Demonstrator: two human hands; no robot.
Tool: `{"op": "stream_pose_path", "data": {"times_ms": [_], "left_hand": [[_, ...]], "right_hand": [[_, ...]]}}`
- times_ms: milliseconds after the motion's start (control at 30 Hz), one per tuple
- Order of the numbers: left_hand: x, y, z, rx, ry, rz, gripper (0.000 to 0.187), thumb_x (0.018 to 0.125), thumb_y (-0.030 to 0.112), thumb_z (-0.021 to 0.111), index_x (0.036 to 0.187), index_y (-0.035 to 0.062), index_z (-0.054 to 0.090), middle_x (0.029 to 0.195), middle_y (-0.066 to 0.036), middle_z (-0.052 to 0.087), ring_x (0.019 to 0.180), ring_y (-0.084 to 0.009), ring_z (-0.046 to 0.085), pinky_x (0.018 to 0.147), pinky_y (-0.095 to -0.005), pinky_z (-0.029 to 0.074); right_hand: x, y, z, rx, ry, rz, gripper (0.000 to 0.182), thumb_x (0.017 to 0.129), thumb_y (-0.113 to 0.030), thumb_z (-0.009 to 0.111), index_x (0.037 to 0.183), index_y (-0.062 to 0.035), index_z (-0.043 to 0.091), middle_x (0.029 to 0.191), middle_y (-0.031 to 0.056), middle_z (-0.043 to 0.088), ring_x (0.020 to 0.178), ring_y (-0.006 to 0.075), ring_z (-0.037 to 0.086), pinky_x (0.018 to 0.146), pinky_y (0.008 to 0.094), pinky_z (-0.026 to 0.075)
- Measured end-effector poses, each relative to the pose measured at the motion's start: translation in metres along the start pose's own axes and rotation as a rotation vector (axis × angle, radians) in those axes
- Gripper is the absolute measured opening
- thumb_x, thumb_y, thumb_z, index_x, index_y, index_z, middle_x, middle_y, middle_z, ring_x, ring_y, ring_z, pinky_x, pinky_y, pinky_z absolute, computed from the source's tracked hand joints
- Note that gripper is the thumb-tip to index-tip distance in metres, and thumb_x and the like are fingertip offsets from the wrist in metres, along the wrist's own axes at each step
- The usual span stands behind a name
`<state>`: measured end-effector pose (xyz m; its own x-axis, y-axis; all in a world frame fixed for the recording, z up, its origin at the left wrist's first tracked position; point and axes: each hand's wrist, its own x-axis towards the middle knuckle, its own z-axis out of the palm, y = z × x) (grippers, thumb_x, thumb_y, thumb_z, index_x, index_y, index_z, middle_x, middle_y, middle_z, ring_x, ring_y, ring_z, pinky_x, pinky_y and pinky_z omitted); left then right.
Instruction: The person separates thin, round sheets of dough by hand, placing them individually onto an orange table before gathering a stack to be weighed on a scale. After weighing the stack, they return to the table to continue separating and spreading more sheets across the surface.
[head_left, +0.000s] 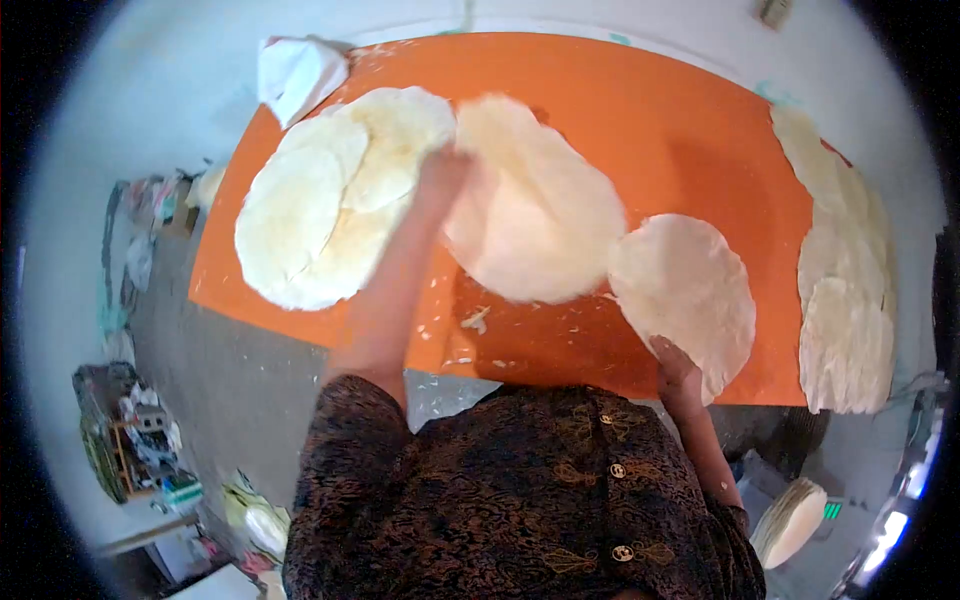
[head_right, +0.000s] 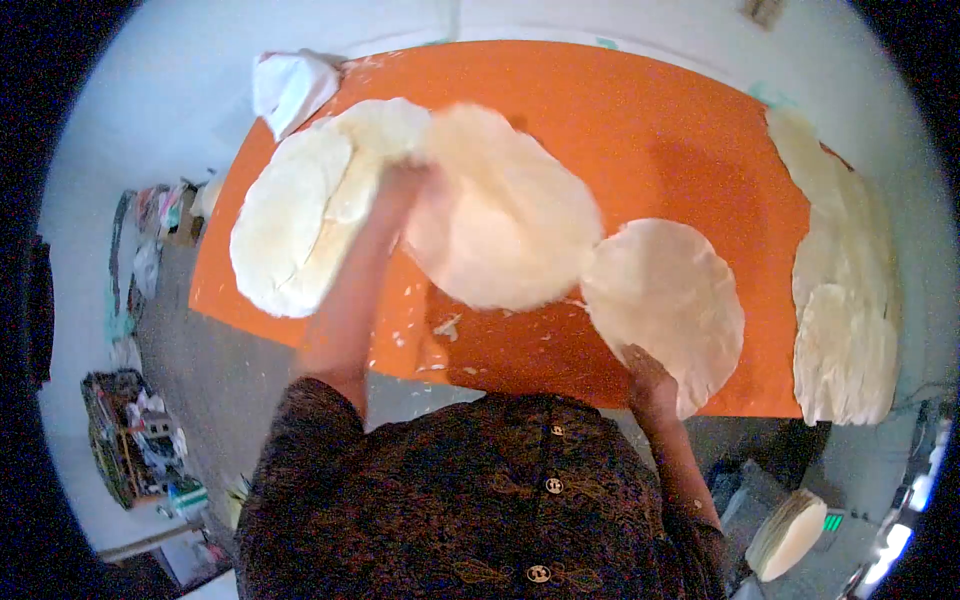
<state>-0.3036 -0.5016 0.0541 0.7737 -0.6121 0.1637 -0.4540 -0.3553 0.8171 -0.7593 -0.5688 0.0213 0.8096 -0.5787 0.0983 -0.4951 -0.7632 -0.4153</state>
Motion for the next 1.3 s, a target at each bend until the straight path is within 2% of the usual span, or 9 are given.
{"op": "stream_pose_path", "data": {"times_ms": [200, 300, 467, 500, 600, 633, 733, 1000, 1300], "left_hand": [[0.014, 0.085, -0.201, 0.527, 0.279, 0.421, 0.021, 0.081, 0.025, 0.049, 0.092, 0.012, 0.062, 0.072, -0.013, 0.061, 0.069, -0.03, 0.059, 0.062, -0.04, 0.045], [0.003, 0.069, -0.228, 0.885, 0.219, 0.323, 0.023, 0.082, 0.018, 0.041, 0.093, 0.0154, 0.061, 0.073, -0.013, 0.06, 0.07, -0.0301, 0.058, 0.061, -0.0405, 0.045], [-0.033, -0.057, -0.191, 1.104, 0.166, 0.262, 0.018, 0.077, 0.013, 0.044, 0.083, 0.0154, 0.061, 0.075, -0.007, 0.057, 0.07, -0.0247, 0.057, 0.059, -0.0384, 0.047], [-0.047, -0.091, -0.177, 1.083, 0.145, 0.265, 0.016, 0.076, 0.013, 0.044, 0.081, 0.0151, 0.06, 0.073, -0.006, 0.056, 0.071, -0.0247, 0.057, 0.058, -0.0381, 0.047], [-0.101, -0.149, -0.141, 1.132, -0.095, 0.057, 0.018, 0.072, 0.014, 0.05, 0.089, 0.0133, 0.057, 0.087, -0.006, 0.055, 0.081, -0.0252, 0.056, 0.065, -0.0411, 0.045], [-0.114, -0.178, -0.129, 1.007, -0.049, 0.021, 0.019, 0.071, 0.014, 0.053, 0.089, 0.012, 0.056, 0.091, -0.006, 0.054, 0.086, -0.0253, 0.054, 0.064, -0.0403, 0.045], [-0.138, -0.151, -0.13, 0.994, -0.042, -0.09, 0.024, 0.069, 0.013, 0.055, 0.092, 0.0109, 0.054, 0.101, -0.006, 0.05, 0.096, -0.0238, 0.048, 0.072, -0.0408, 0.043], [-0.182, -0.156, -0.121, 0.843, 0.225, -0.047, 0.055, 0.076, 0.032, 0.052, 0.121, 0.0028, 0.039, 0.131, -0.023, 0.027, 0.122, -0.038, 0.022, 0.096, -0.0539, 0.019], [-0.174, -0.151, -0.121, 0.726, 0.19, -0.176, 0.071, 0.077, 0.046, 0.047, 0.128, -0.0009, 0.029, 0.136, -0.025, 0.018, 0.128, -0.0382, 0.011, 0.099, -0.0555, 0.011]], "right_hand": [[0.01, -0.026, 0.009, 0.098, 0.075, 0.014, 0.031, 0.076, -0.005, 0.046, 0.106, -0.0074, 0.056, 0.1, 0.014, 0.059, 0.091, 0.0296, 0.057, 0.079, 0.0353, 0.046], [0.019, -0.041, 0.011, 0.113, 0.096, 0.001, 0.029, 0.078, -0.002, 0.047, 0.105, -0.0042, 0.056, 0.096, 0.0191, 0.059, 0.087, 0.0328, 0.058, 0.075, 0.0349, 0.046], [0.036, -0.053, -0.011, 0.108, 0.073, 0.073, 0.025, 0.083, -0.01, 0.046, 0.105, -0.0013, 0.055, 0.093, 0.0203, 0.059, 0.09, 0.0306, 0.058, 0.076, 0.0323, 0.045], [0.044, -0.057, -0.018, 0.131, 0.084, 0.114, 0.026, 0.085, -0.011, 0.045, 0.106, -0.0014, 0.055, 0.093, 0.0143, 0.062, 0.087, 0.021, 0.059, 0.072, 0.0287, 0.045], [0.062, -0.068, -0.051, 0.313, 0.027, 0.209, 0.026, 0.084, -0.013, 0.046, 0.106, -0.003, 0.055, 0.104, 0.0152, 0.058, 0.093, 0.03, 0.057, 0.079, 0.0333, 0.044], [0.071, -0.079, -0.064, 0.348, 0.036, 0.212, 0.026, 0.084, -0.012, 0.046, 0.107, -0.0012, 0.055, 0.098, 0.012, 0.061, 0.09, 0.0238, 0.058, 0.077, 0.0307, 0.044], [0.105, -0.12, -0.103, 0.57, -0.021, 0.258, 0.028, 0.083, -0.011, 0.046, 0.106, 0.0017, 0.054, 0.093, 0.0074, 0.061, 0.084, 0.0131, 0.053, 0.075, 0.0295, 0.044], [0.262, -0.249, -0.114, 0.754, -0.275, -0.113, 0.035, 0.084, -0.028, 0.051, 0.107, -0.0024, 0.055, 0.089, 0.0045, 0.058, 0.081, 0.0119, 0.052, 0.072, 0.0282, 0.043], [0.425, -0.366, -0.041, 1.446, 0.164, -0.239, 0.036, 0.087, -0.018, 0.047, 0.118, 0.0004, 0.041, 0.113, 0.0105, 0.051, 0.101, 0.0228, 0.05, 0.088, 0.0365, 0.041]]}}
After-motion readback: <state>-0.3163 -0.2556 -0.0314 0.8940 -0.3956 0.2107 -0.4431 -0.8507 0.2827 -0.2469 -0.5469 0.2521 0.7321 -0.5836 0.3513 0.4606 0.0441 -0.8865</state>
